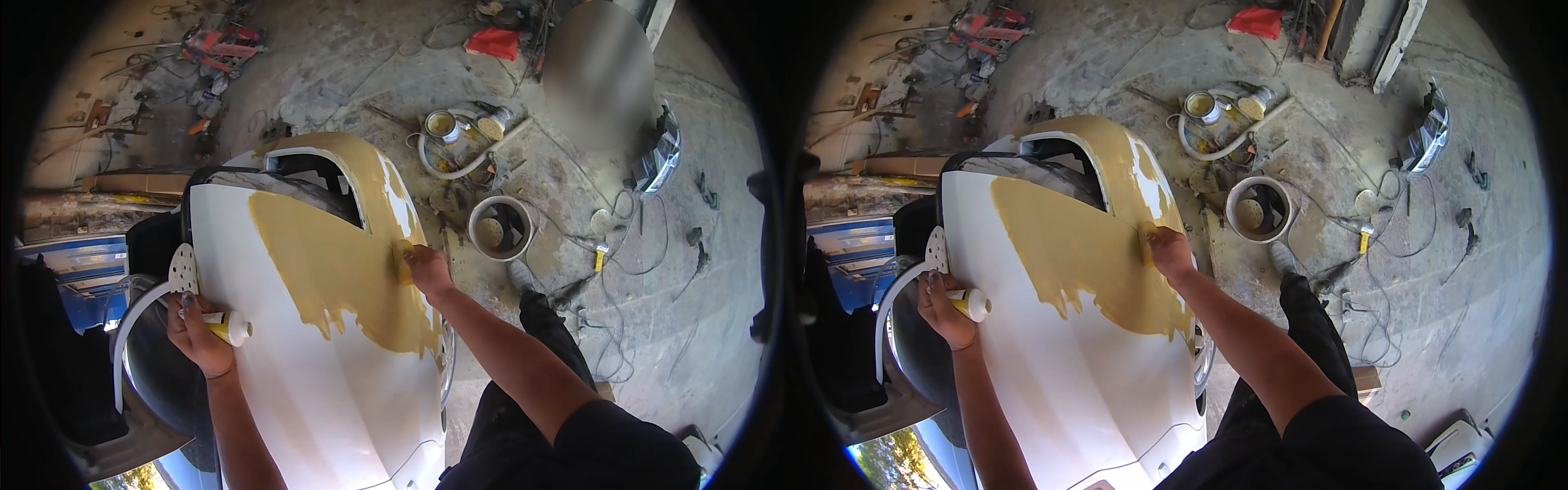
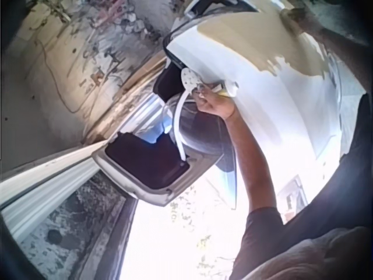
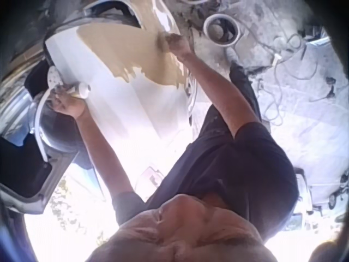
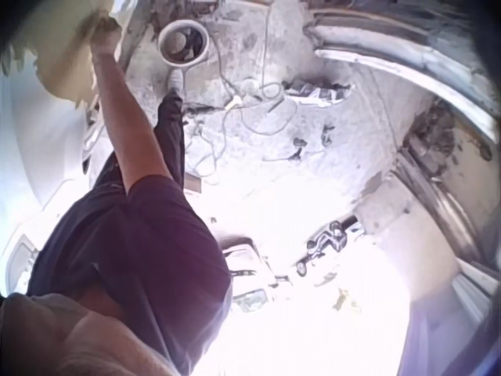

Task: The person applies a beige body filler to the rear quarter panel of a white car using a yellow spreader. They repeatedly squeeze more filler from a tube onto the spreader and smooth it over the panel surface.

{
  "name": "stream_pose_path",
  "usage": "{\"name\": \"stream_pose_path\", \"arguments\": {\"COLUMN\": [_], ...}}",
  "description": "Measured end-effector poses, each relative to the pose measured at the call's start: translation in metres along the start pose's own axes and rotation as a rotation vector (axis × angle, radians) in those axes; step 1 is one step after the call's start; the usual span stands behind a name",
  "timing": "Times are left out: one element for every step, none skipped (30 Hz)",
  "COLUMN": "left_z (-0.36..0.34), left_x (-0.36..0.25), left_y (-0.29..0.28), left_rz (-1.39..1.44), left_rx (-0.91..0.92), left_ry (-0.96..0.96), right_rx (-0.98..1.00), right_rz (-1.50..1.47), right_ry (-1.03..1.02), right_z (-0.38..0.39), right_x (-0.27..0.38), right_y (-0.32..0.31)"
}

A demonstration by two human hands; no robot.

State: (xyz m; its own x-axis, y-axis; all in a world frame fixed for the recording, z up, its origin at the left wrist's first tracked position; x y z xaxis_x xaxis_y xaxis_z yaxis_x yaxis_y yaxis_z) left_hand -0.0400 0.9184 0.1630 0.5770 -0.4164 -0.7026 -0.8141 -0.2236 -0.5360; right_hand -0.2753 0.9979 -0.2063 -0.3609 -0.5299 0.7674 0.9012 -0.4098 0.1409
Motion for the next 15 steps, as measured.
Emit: {"name": "stream_pose_path", "arguments": {"left_z": [-0.001, -0.001, -0.001, 0.000, 0.000, 0.000, 0.000, 0.000, -0.001, -0.002, -0.002, -0.002, -0.001, 0.001, 0.001], "left_x": [0.000, 0.000, 0.001, 0.001, 0.002, 0.001, 0.000, -0.002, -0.003, -0.003, -0.003, -0.004, -0.003, -0.002, -0.003], "left_y": [0.003, 0.006, 0.005, 0.002, -0.001, -0.004, -0.005, -0.005, 0.000, 0.004, 0.008, 0.006, 0.003, -0.001, -0.005], "left_rz": [0.001, 0.003, -0.004, -0.011, -0.018, -0.022, -0.030, -0.037, -0.034, -0.025, -0.016, -0.020, -0.021, -0.023, -0.025], "left_rx": [0.006, 0.012, 0.016, 0.013, 0.010, 0.005, 0.001, -0.003, -0.001, -0.001, -0.001, -0.003, -0.002, -0.001, -0.003], "left_ry": [0.007, 0.015, 0.019, 0.022, 0.024, 0.027, 0.028, 0.028, 0.031, 0.033, 0.035, 0.035, 0.032, 0.030, 0.032], "right_rx": [-0.008, 0.000, 0.015, 0.036, 0.063, 0.089, 0.115, 0.112, 0.098, 0.084, 0.116, 0.160, 0.204, 0.243, 0.285], "right_rz": [-0.090, -0.148, -0.208, -0.266, -0.231, -0.195, -0.159, -0.179, -0.200, -0.221, -0.232, -0.245, -0.259, -0.326, -0.395], "right_ry": [0.016, 0.002, -0.008, -0.017, -0.024, -0.035, -0.046, -0.067, -0.091, -0.116, -0.151, -0.181, -0.211, -0.190, -0.174], "right_z": [-0.001, -0.003, -0.001, 0.003, 0.008, 0.013, 0.017, 0.018, 0.016, 0.015, 0.015, 0.021, 0.027, 0.031, 0.034], "right_x": [0.000, 0.003, 0.008, 0.017, 0.026, 0.039, 0.049, 0.053, 0.056, 0.058, 0.060, 0.064, 0.069, 0.068, 0.066], "right_y": [0.003, 0.005, 0.010, 0.015, 0.019, 0.021, 0.024, 0.031, 0.034, 0.033, 0.030, 0.031, 0.033, 0.032, 0.028]}}
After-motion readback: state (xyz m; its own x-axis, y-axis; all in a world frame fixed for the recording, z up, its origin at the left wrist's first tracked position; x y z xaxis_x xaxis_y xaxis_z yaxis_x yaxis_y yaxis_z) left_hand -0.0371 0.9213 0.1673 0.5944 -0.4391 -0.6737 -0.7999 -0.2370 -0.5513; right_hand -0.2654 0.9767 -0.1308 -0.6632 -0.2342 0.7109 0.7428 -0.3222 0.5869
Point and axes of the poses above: each hand's wrist, its own z-axis away from the middle knuckle, its own y-axis out of the palm, x = y × z, the point moved 4 cm from there along -z, towards the middle knuckle, and after that the axes turned 5 degrees about y, right-handed, at the moved point
